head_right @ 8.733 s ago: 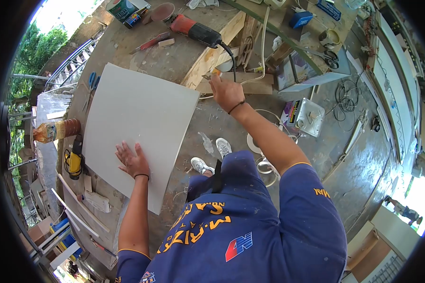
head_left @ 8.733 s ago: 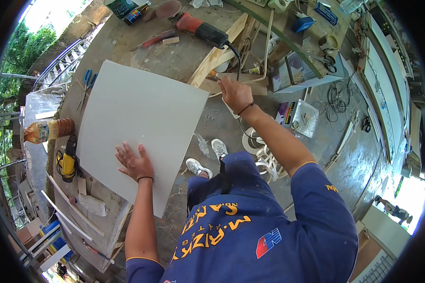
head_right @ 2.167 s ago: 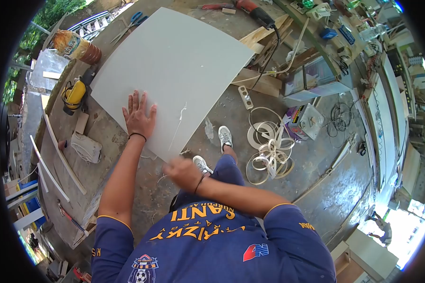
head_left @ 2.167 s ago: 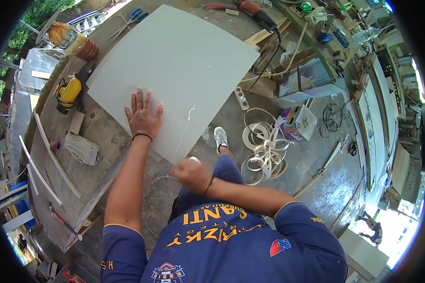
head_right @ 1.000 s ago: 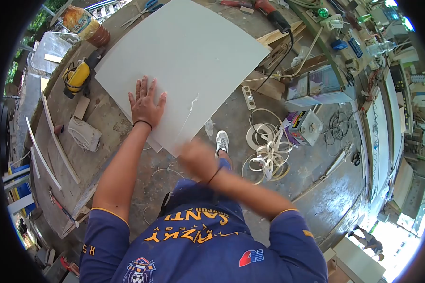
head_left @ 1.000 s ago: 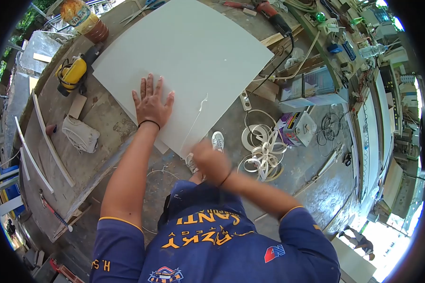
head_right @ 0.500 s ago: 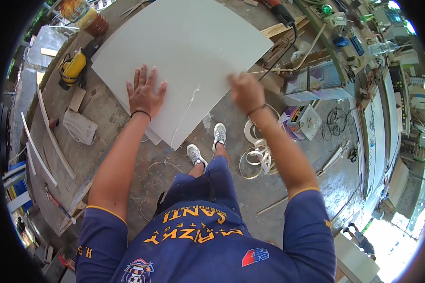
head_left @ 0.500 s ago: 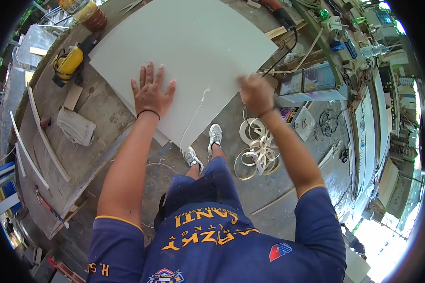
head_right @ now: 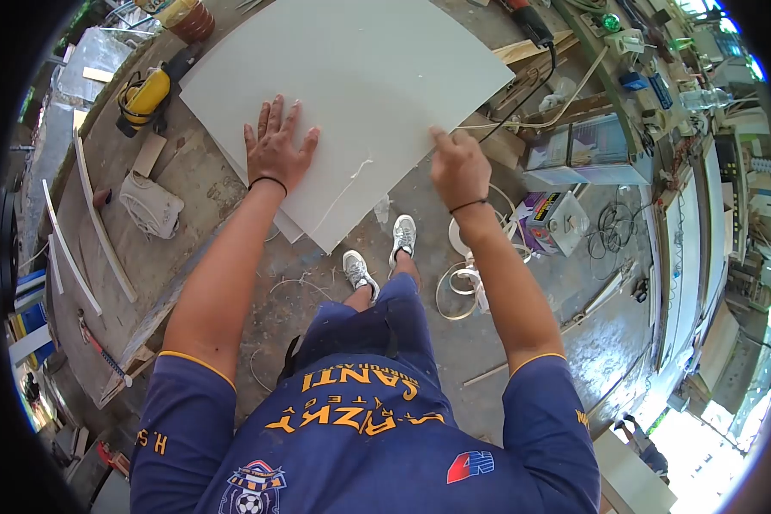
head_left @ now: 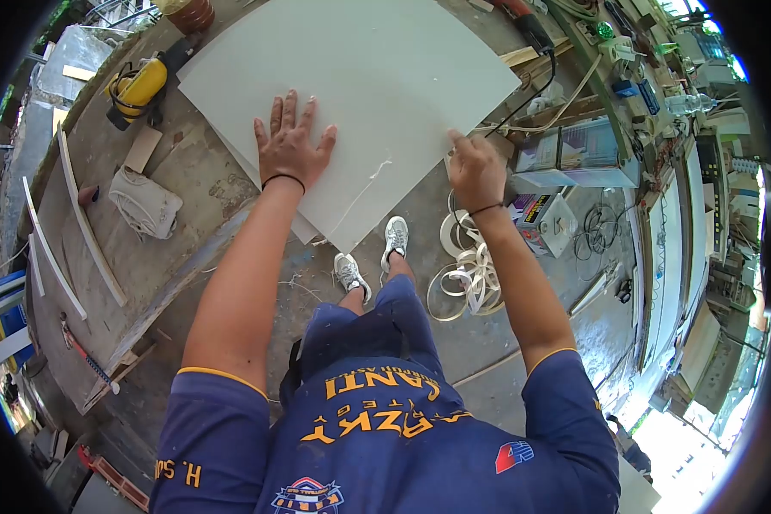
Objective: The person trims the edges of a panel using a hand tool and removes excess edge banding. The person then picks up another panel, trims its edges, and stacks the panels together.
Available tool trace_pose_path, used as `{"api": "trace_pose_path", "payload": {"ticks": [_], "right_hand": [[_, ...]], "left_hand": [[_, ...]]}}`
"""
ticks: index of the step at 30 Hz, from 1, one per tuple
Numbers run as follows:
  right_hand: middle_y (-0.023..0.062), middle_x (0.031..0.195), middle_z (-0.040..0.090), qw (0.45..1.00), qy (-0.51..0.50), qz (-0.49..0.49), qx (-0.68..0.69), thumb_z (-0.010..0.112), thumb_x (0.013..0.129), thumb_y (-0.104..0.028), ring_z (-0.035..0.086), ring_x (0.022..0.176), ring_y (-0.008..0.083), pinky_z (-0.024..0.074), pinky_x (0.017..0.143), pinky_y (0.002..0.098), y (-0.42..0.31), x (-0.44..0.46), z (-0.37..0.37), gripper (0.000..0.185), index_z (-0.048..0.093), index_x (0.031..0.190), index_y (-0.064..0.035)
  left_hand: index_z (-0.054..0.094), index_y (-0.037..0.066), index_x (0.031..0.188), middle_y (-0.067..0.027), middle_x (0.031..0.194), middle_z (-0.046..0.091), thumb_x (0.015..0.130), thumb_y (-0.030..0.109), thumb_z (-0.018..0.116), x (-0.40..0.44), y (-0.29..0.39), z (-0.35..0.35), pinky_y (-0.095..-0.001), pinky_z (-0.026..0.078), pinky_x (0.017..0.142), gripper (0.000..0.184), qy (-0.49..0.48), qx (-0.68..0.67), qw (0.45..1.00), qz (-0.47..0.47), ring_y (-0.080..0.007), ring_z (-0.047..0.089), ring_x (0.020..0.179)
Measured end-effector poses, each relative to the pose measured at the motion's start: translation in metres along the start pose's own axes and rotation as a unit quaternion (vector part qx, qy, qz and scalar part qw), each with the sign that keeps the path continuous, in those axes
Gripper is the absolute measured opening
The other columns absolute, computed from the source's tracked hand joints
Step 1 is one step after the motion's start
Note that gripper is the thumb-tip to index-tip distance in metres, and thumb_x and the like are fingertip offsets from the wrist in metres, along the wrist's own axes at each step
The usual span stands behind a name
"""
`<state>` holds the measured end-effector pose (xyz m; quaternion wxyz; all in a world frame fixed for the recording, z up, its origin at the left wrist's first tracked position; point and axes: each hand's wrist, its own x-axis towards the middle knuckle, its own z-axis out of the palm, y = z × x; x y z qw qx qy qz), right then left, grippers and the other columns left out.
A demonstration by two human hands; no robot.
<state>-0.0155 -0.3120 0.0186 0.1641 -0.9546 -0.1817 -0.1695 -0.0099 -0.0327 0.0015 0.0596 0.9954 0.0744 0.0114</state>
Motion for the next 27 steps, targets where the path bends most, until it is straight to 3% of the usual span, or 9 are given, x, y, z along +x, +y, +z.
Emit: {"api": "trace_pose_path", "payload": {"ticks": [3,6,8,11,13,16,19,23,27], "right_hand": [[0.0088,0.076,0.055,0.998,-0.027,-0.049,0.033,0.060,0.075,-0.003,0.057,0.077,0.0270,0.0488,0.061,0.0393,-0.040,-0.034,0.012,0.032,0.065,0.106,-0.0097],[0.0079,0.072,0.053,0.970,-0.206,-0.107,0.069,0.059,0.072,-0.007,0.058,0.076,0.0253,0.0490,0.061,0.0360,-0.153,-0.083,-0.014,0.034,0.062,0.105,-0.0078],[0.0082,0.073,0.054,0.935,-0.197,-0.162,0.246,0.058,0.073,-0.008,0.058,0.075,0.0246,0.0492,0.061,0.0362,-0.183,-0.127,0.002,0.034,0.063,0.106,-0.0098],[0.0079,0.075,0.055,0.974,-0.160,-0.104,0.124,0.059,0.073,-0.008,0.058,0.075,0.0250,0.0492,0.060,0.0358,-0.133,-0.067,-0.022,0.035,0.064,0.107,-0.0125],[0.0106,0.077,0.056,0.992,0.031,-0.054,0.111,0.060,0.076,-0.005,0.056,0.071,0.0294,0.0469,0.058,0.0408,-0.053,-0.037,0.006,0.025,0.068,0.100,-0.0082],[0.0094,0.082,0.056,0.998,-0.042,0.031,-0.026,0.058,0.079,-0.005,0.057,0.077,0.0285,0.0495,0.060,0.0390,0.004,0.005,-0.004,0.033,0.065,0.110,-0.0144],[0.0091,0.081,0.055,0.999,-0.029,-0.034,0.010,0.057,0.078,-0.005,0.058,0.078,0.0270,0.0495,0.060,0.0381,-0.027,-0.022,0.006,0.034,0.064,0.111,-0.0137],[0.0067,0.072,0.054,0.967,-0.173,-0.173,0.077,0.062,0.072,-0.010,0.056,0.068,0.0223,0.0471,0.053,0.0376,-0.166,-0.112,0.015,0.025,0.064,0.096,-0.0085],[0.0086,0.071,0.052,0.960,-0.152,-0.107,0.212,0.061,0.072,-0.006,0.057,0.068,0.0250,0.0476,0.056,0.0372,-0.167,-0.097,-0.012,0.015,0.062,0.086,-0.0073]], "left_hand": [[0.036,0.027,0.147,-0.0021,0.157,0.024,0.091,0.054,0.041,-0.001,0.000,0.001,-0.0479,0.010,0.118,0.062,0.006,-0.003,1.000,0.000,-0.0199,0.018,0.146],[0.035,0.027,0.147,-0.0010,0.158,0.021,0.092,0.056,0.037,-0.001,0.001,0.001,-0.0474,0.009,0.119,0.062,0.007,-0.005,1.000,-0.003,-0.0193,0.017,0.146],[0.035,0.027,0.147,-0.0011,0.158,0.022,0.092,0.056,0.037,-0.001,0.002,-0.001,-0.0474,0.009,0.118,0.062,0.003,-0.001,1.000,0.001,-0.0193,0.017,0.146],[0.035,0.027,0.147,-0.0013,0.157,0.022,0.093,0.056,0.037,0.002,0.001,-0.003,-0.0474,0.009,0.118,0.061,0.001,0.007,1.000,-0.005,-0.0194,0.017,0.146],[0.035,0.027,0.147,-0.0014,0.157,0.022,0.092,0.056,0.037,-0.004,0.001,-0.002,-0.0474,0.009,0.118,0.061,-0.003,0.010,1.000,-0.003,-0.0194,0.017,0.146],[0.036,0.026,0.147,-0.0016,0.157,0.023,0.092,0.056,0.037,0.001,0.001,-0.003,-0.0472,0.010,0.118,0.062,0.001,0.002,1.000,0.000,-0.0194,0.018,0.145],[0.036,0.026,0.146,-0.0016,0.157,0.024,0.092,0.055,0.037,-0.001,0.002,-0.002,-0.0470,0.010,0.118,0.062,-0.001,0.002,1.000,-0.003,-0.0193,0.018,0.145],[0.036,0.026,0.146,-0.0017,0.157,0.024,0.092,0.056,0.038,-0.003,0.002,-0.002,-0.0471,0.010,0.118,0.062,0.001,0.004,1.000,-0.002,-0.0191,0.019,0.145],[0.038,0.027,0.145,-0.0026,0.156,0.026,0.091,0.056,0.043,0.000,-0.001,0.003,-0.0486,0.012,0.117,0.061,0.022,-0.009,1.000,0.003,-0.0204,0.020,0.145]]}}
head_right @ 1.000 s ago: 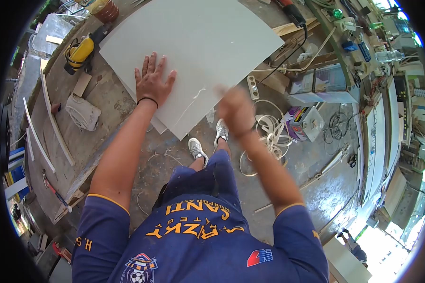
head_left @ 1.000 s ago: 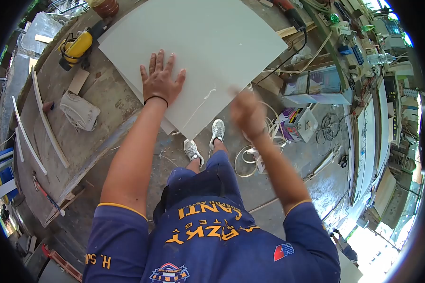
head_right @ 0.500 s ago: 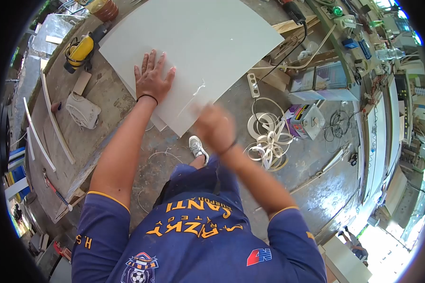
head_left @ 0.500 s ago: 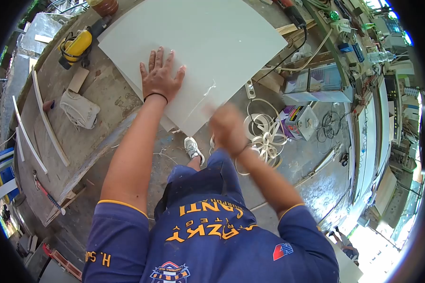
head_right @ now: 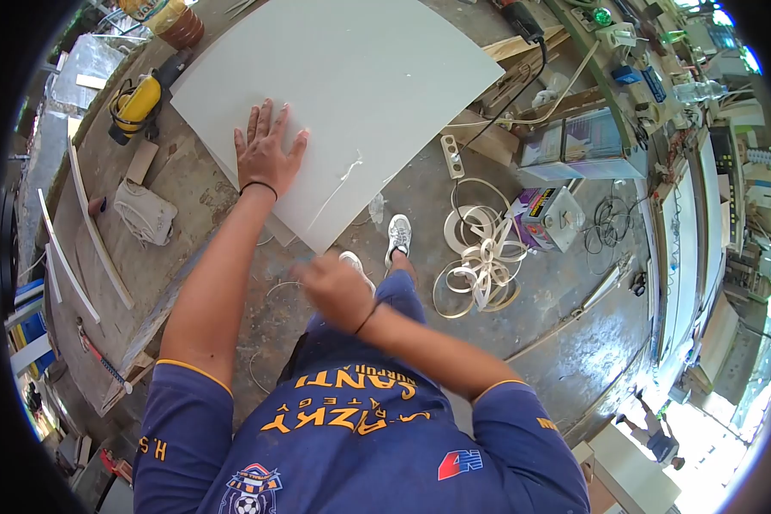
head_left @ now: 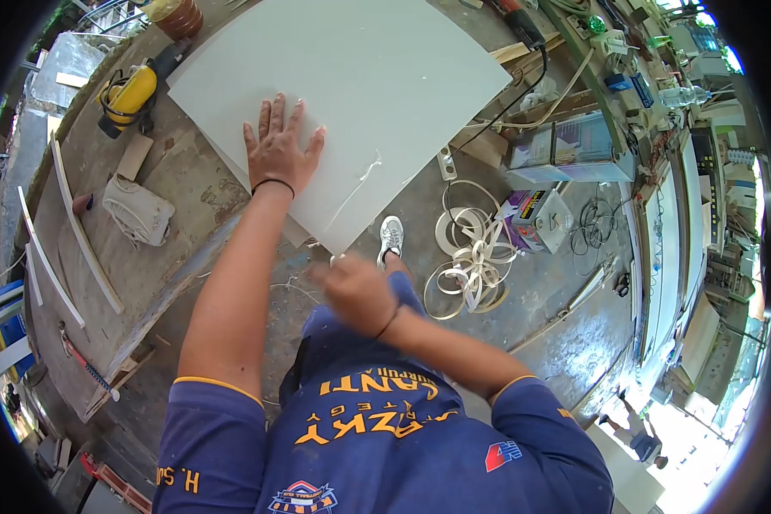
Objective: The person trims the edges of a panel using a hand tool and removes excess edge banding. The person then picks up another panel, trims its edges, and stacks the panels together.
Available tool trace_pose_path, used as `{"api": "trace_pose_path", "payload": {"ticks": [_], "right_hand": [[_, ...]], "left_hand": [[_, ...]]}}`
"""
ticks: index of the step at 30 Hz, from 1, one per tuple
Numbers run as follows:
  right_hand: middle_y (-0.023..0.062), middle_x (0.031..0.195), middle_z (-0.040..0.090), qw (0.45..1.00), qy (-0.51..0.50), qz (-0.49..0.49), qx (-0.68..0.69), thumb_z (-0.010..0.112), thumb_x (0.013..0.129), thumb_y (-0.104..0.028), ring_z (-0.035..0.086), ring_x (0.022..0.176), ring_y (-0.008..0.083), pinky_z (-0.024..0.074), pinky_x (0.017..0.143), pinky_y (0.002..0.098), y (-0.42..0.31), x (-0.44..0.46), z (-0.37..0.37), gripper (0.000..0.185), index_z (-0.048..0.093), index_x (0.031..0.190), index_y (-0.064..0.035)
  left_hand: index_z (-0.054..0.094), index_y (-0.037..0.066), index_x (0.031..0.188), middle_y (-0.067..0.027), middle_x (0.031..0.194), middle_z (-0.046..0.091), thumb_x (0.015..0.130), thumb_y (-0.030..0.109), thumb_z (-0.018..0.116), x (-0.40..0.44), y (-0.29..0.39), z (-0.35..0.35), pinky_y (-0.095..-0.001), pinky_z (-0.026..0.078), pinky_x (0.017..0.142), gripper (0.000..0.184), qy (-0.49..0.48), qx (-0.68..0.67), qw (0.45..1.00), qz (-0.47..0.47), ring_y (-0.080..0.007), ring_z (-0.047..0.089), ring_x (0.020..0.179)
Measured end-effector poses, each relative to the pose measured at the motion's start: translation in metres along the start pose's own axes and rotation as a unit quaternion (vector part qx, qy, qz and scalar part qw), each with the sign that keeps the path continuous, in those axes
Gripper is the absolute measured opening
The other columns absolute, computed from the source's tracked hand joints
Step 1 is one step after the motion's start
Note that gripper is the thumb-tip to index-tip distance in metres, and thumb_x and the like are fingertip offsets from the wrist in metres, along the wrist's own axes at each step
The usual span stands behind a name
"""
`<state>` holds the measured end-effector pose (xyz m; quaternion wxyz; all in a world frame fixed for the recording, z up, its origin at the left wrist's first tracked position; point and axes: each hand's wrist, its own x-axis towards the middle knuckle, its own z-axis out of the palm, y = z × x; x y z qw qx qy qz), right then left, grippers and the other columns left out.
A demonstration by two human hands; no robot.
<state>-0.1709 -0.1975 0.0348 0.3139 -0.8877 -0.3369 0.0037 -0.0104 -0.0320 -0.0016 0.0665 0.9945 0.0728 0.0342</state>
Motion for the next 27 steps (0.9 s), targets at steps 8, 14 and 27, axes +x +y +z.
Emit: {"api": "trace_pose_path", "payload": {"ticks": [8,14,27], "right_hand": [[0.0119,0.084,0.061,0.927,0.273,0.215,-0.145,0.060,0.081,-0.005,0.062,0.076,0.0321,0.0501,0.067,0.0415,0.266,0.066,-0.112,0.023,0.062,0.104,-0.0119],[0.0102,0.078,0.057,0.928,0.312,0.018,-0.201,0.063,0.077,0.002,0.058,0.070,0.0318,0.0474,0.057,0.0425,0.249,0.053,-0.075,0.040,0.054,0.113,-0.0130],[0.0054,0.072,0.049,0.986,0.131,0.091,-0.038,0.064,0.068,-0.004,0.054,0.069,0.0250,0.0459,0.058,0.0383,0.090,0.014,-0.040,0.034,0.066,0.102,-0.0116]], "left_hand": [[0.042,0.026,0.143,-0.0024,0.155,0.028,0.091,0.054,0.045,0.001,0.000,0.003,-0.0491,0.013,0.117,0.060,0.014,0.013,1.000,0.009,-0.0199,0.021,0.145],[0.040,0.025,0.144,-0.0029,0.155,0.028,0.092,0.053,0.046,0.000,-0.002,0.003,-0.0496,0.013,0.117,0.060,0.007,0.018,1.000,0.004,-0.0200,0.021,0.145],[0.038,0.026,0.145,-0.0034,0.156,0.026,0.092,0.055,0.043,-0.001,0.000,0.001,-0.0486,0.011,0.118,0.062,-0.007,0.019,1.000,0.007,-0.0206,0.019,0.145]]}}
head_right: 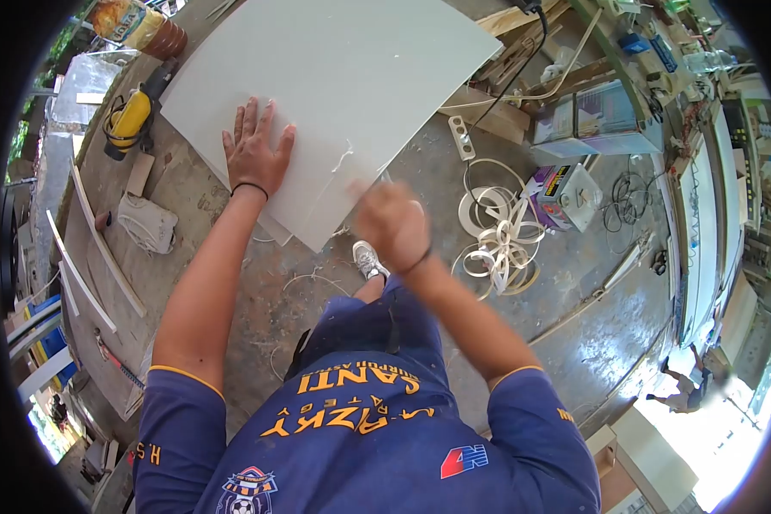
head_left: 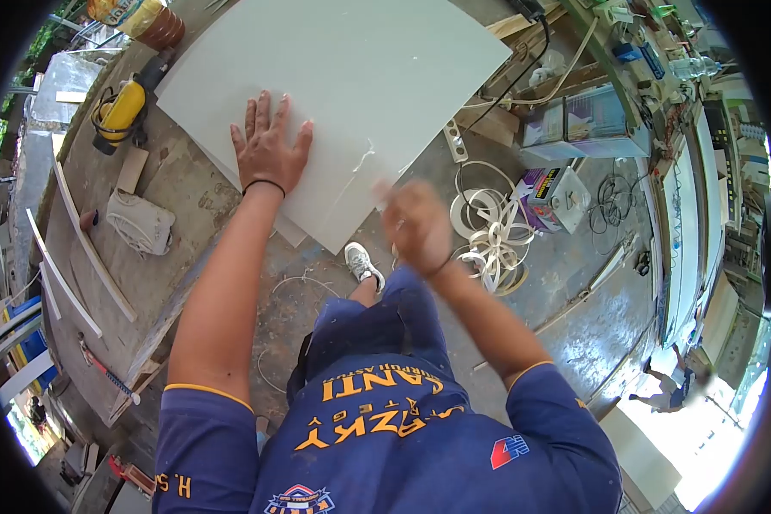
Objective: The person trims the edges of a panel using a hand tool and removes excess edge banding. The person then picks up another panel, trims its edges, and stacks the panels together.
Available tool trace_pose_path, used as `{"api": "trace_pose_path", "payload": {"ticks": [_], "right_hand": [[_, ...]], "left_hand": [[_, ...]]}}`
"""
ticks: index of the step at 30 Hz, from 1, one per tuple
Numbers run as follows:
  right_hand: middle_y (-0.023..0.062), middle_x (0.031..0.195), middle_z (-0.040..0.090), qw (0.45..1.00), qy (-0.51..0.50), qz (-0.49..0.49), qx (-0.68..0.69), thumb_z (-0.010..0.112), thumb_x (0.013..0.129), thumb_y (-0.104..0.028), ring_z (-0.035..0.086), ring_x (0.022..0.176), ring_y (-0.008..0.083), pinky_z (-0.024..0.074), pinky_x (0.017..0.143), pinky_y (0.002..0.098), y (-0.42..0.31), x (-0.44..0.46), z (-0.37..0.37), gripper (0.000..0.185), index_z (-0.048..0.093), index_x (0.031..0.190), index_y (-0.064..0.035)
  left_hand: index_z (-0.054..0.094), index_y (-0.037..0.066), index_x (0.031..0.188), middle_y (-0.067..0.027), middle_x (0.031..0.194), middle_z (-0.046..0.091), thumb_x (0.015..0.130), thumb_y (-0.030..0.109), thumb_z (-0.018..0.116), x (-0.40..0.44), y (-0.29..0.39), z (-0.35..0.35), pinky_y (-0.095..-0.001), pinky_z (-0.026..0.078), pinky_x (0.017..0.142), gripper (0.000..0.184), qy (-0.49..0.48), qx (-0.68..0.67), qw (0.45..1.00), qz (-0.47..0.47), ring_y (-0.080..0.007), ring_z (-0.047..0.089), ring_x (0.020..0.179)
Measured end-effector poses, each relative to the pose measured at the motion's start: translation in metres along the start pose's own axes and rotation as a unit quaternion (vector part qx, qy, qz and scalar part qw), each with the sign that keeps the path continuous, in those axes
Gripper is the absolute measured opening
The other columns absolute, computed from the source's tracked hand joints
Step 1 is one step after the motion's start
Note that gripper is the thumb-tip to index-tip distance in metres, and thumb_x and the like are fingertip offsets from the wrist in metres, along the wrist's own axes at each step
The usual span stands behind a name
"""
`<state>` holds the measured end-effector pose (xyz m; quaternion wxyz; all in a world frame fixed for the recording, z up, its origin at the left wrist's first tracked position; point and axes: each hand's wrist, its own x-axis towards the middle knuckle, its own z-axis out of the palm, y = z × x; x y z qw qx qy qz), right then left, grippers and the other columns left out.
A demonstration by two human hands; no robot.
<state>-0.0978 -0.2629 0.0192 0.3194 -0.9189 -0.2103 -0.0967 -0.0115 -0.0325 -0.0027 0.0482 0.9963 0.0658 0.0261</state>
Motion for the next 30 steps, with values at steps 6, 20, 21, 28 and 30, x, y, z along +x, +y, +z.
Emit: {"api": "trace_pose_path", "payload": {"ticks": [6,20,21,28,30], "right_hand": [[0.0059,0.075,0.052,0.998,-0.022,-0.053,-0.027,0.061,0.075,-0.009,0.054,0.070,0.0243,0.0441,0.057,0.0368,-0.024,-0.011,0.025,0.032,0.066,0.106,-0.0114],[0.0159,0.089,0.063,0.980,0.122,0.159,-0.024,0.057,0.082,-0.009,0.060,0.082,0.0359,0.0490,0.072,0.0430,0.174,0.090,-0.057,0.026,0.064,0.107,-0.0076],[0.0159,0.093,0.064,0.978,0.139,0.139,-0.071,0.057,0.082,-0.010,0.061,0.084,0.0359,0.0494,0.074,0.0429,0.197,0.107,-0.066,0.027,0.065,0.108,-0.0091],[0.0159,0.098,0.063,0.973,0.070,0.126,-0.178,0.054,0.083,-0.011,0.061,0.094,0.0352,0.0494,0.082,0.0434,0.244,0.165,-0.088,0.029,0.066,0.110,-0.0138],[0.0163,0.094,0.062,0.975,0.062,0.086,-0.194,0.055,0.081,-0.010,0.061,0.090,0.0354,0.0502,0.078,0.0440,0.236,0.159,-0.084,0.029,0.066,0.108,-0.0132]], "left_hand": [[0.040,0.026,0.144,-0.0041,0.155,0.028,0.092,0.055,0.046,0.004,-0.002,0.003,-0.0501,0.012,0.117,0.060,0.024,-0.005,1.000,0.009,-0.0212,0.021,0.145],[0.041,0.024,0.143,-0.0034,0.155,0.028,0.092,0.049,0.049,0.004,-0.002,0.000,-0.0512,0.015,0.116,0.057,0.015,-0.003,1.000,0.016,-0.0224,0.022,0.144],[0.041,0.025,0.143,-0.0031,0.155,0.028,0.092,0.049,0.049,0.004,-0.002,-0.001,-0.0508,0.015,0.116,0.057,0.013,0.001,1.000,0.017,-0.0221,0.022,0.145],[0.040,0.024,0.144,-0.0021,0.156,0.027,0.092,0.045,0.050,0.005,-0.001,-0.003,-0.0493,0.013,0.117,0.057,0.003,0.001,1.000,0.017,-0.0213,0.020,0.145],[0.039,0.024,0.144,-0.0020,0.156,0.027,0.092,0.044,0.051,0.005,-0.002,-0.005,-0.0491,0.013,0.117,0.057,-0.001,0.000,1.000,0.011,-0.0213,0.020,0.145]]}}
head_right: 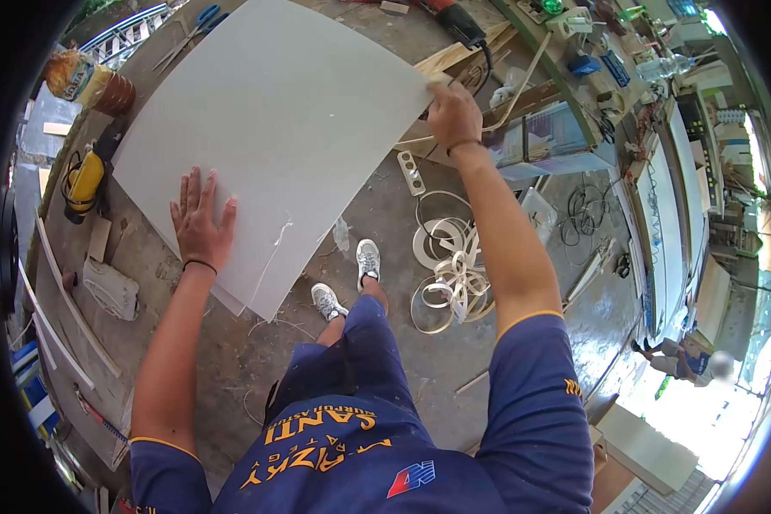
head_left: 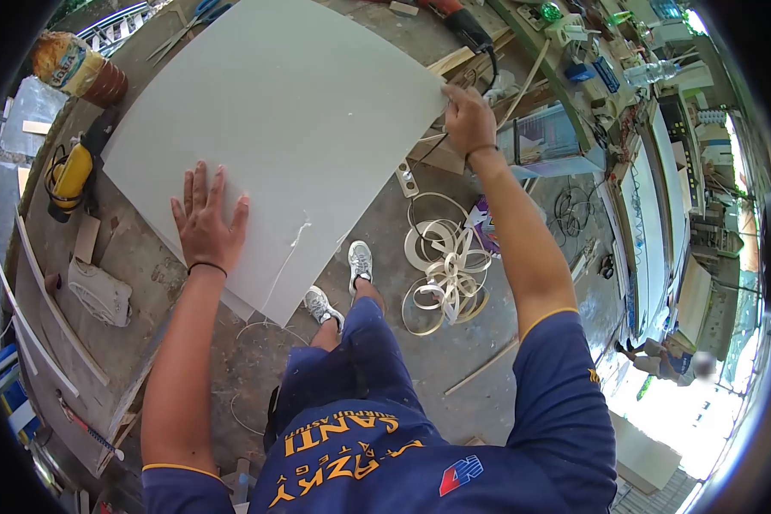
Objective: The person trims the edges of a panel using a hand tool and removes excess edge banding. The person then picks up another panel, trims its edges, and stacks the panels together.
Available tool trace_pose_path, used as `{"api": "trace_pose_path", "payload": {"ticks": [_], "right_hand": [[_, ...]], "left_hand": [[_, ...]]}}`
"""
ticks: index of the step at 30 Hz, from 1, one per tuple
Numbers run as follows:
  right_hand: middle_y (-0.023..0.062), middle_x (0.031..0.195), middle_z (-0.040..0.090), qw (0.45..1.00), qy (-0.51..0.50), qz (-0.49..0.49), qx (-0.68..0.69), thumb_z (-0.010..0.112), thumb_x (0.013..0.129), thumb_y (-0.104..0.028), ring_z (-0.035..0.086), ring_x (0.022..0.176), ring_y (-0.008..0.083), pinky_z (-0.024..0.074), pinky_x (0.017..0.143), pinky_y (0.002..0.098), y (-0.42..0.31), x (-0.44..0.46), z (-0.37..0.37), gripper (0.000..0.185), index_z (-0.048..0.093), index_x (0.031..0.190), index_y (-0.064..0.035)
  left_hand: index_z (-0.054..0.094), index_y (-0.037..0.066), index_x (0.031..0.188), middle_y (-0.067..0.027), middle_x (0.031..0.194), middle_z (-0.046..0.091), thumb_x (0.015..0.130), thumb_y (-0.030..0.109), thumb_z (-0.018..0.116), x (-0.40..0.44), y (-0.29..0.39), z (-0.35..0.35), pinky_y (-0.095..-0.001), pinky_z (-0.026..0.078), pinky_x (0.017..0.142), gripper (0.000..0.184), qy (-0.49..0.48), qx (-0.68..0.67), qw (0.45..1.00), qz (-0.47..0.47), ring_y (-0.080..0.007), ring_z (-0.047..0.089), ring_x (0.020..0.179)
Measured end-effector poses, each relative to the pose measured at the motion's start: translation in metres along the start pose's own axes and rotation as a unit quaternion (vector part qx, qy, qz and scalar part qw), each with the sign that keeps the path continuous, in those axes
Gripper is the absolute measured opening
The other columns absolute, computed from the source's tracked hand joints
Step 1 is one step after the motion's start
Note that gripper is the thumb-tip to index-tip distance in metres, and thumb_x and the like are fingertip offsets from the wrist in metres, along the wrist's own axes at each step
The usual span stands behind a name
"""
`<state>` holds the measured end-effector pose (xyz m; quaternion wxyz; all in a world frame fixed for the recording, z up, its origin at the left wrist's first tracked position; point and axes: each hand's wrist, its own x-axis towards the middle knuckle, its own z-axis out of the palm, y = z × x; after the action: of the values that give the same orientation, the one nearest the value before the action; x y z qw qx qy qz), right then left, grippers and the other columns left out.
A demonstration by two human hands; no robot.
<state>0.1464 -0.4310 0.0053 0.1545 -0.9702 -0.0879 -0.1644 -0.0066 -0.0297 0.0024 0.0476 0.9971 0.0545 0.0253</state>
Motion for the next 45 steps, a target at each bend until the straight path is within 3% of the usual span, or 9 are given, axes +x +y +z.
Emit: {"api": "trace_pose_path", "payload": {"ticks": [4,9,13,21,29,36,39,43,45], "right_hand": [[0.0108,0.074,0.054,0.992,-0.065,-0.112,0.010,0.056,0.077,-0.006,0.060,0.075,0.0303,0.0511,0.063,0.0407,-0.068,-0.063,-0.009,0.026,0.066,0.100,-0.0126],[0.0098,0.072,0.053,0.959,-0.173,-0.218,0.060,0.058,0.076,-0.006,0.060,0.073,0.0281,0.0521,0.060,0.0383,-0.130,-0.107,-0.033,0.028,0.067,0.101,-0.0142],[0.0097,0.076,0.056,0.996,-0.031,-0.086,-0.019,0.058,0.076,-0.006,0.060,0.073,0.0277,0.0519,0.060,0.0379,-0.057,-0.038,-0.025,0.026,0.068,0.099,-0.0136],[0.0073,0.080,0.057,0.940,-0.188,-0.261,0.113,0.058,0.077,-0.006,0.061,0.074,0.0240,0.0525,0.058,0.0371,-0.192,-0.168,-0.030,0.030,0.064,0.105,-0.0135],[0.0061,0.079,0.057,0.987,-0.075,-0.141,-0.015,0.058,0.078,-0.012,0.060,0.074,0.0225,0.0511,0.056,0.0362,-0.116,-0.098,-0.021,0.028,0.064,0.105,-0.0134],[0.0025,0.082,0.056,0.916,-0.239,-0.258,0.192,0.060,0.073,-0.012,0.059,0.074,0.0201,0.0485,0.050,0.0360,-0.306,-0.265,-0.036,0.030,0.064,0.102,-0.0133],[0.0086,0.088,0.059,0.908,-0.247,-0.184,0.285,0.063,0.070,-0.010,0.059,0.081,0.0246,0.0513,0.061,0.0359,-0.297,-0.246,-0.044,0.028,0.064,0.098,-0.0089],[0.0106,0.085,0.062,0.966,-0.014,-0.030,0.255,0.064,0.073,-0.005,0.061,0.073,0.0291,0.0501,0.062,0.0384,-0.155,-0.157,-0.010,0.023,0.062,0.096,-0.0063],[0.0137,0.090,0.064,0.974,-0.032,0.098,0.200,0.059,0.082,-0.008,0.063,0.081,0.0321,0.0509,0.069,0.0405,-0.088,-0.102,-0.011,0.018,0.061,0.099,-0.0057]], "left_hand": [[0.040,0.023,0.144,-0.0023,0.156,0.026,0.092,0.044,0.051,0.000,-0.001,-0.001,-0.0493,0.013,0.117,0.057,-0.004,-0.001,1.000,0.001,-0.0214,0.020,0.145],[0.041,0.024,0.144,-0.0025,0.156,0.026,0.092,0.044,0.051,0.001,0.000,-0.001,-0.0494,0.013,0.117,0.057,-0.001,0.001,1.000,0.004,-0.0214,0.020,0.145],[0.041,0.024,0.144,-0.0021,0.156,0.027,0.092,0.045,0.051,-0.002,0.000,0.003,-0.0496,0.014,0.117,0.057,0.001,0.002,1.000,0.003,-0.0210,0.021,0.145],[0.041,0.025,0.143,-0.0022,0.155,0.028,0.092,0.047,0.050,0.001,0.000,0.004,-0.0496,0.014,0.117,0.056,0.012,0.007,1.000,0.007,-0.0206,0.021,0.145],[0.041,0.026,0.144,-0.0025,0.155,0.029,0.092,0.048,0.049,0.002,-0.002,0.005,-0.0499,0.013,0.117,0.057,0.014,0.003,1.000,0.001,-0.0209,0.022,0.144],[0.040,0.026,0.144,-0.0028,0.155,0.028,0.091,0.050,0.049,0.003,-0.001,0.005,-0.0503,0.014,0.117,0.058,0.021,-0.011,1.000,0.002,-0.0212,0.022,0.144],[0.041,0.025,0.143,-0.0034,0.155,0.029,0.091,0.049,0.050,0.002,-0.005,0.007,-0.0509,0.015,0.116,0.058,0.018,-0.011,1.000,0.004,-0.0216,0.022,0.144],[0.043,0.024,0.142,-0.0038,0.154,0.030,0.091,0.047,0.052,0.003,-0.003,0.007,-0.0519,0.016,0.115,0.057,0.029,-0.011,0.999,0.012,-0.0220,0.022,0.144],[0.044,0.023,0.141,-0.0036,0.154,0.030,0.091,0.046,0.052,0.002,-0.004,0.006,-0.0522,0.016,0.115,0.056,0.024,-0.010,1.000,0.012,-0.0221,0.022,0.144]]}}
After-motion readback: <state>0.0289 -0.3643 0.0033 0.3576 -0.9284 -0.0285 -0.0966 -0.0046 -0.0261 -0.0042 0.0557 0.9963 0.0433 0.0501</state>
